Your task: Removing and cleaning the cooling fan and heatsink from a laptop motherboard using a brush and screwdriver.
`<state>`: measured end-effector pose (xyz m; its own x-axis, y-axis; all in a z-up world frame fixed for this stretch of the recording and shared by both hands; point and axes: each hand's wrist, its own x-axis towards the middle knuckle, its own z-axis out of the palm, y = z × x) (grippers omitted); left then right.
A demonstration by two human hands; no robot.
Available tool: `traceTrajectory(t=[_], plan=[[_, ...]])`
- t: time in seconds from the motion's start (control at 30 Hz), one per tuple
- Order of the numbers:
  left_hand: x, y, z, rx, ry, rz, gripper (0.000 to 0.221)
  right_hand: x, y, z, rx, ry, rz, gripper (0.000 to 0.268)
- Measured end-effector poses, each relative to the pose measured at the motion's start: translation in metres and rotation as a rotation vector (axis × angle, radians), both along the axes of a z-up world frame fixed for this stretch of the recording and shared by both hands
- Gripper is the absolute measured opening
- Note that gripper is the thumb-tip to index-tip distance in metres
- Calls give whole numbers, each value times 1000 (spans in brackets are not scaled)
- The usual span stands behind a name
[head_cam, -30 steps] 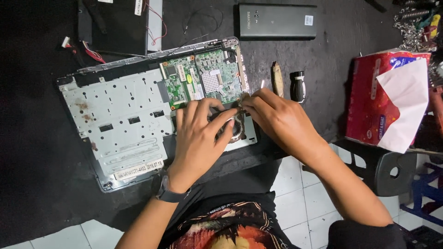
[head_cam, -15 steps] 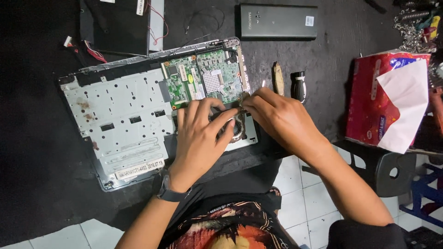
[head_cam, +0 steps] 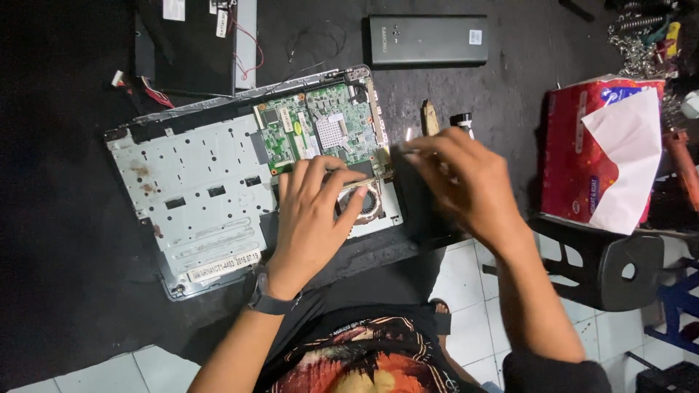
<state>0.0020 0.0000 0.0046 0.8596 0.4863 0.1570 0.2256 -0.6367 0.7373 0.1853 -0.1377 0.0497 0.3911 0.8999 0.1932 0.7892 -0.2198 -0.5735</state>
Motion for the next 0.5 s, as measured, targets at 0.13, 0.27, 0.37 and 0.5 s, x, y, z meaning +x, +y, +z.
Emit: traceTrajectory(t=[0.13,0.27,0.37,0.5], plan=[[0,0,0,11,-4,-7,16,1,-27,5,38,88,-157,13],[0,-1,0,26,8,-5,16,5,-51,-11,64,60,-315,10],[1,-1,0,13,14,-6,16,4,-54,-12,33,18,-389,8],[1,-1,2,3,20,1,15,3,-59,-13,-96,41,-437,14]])
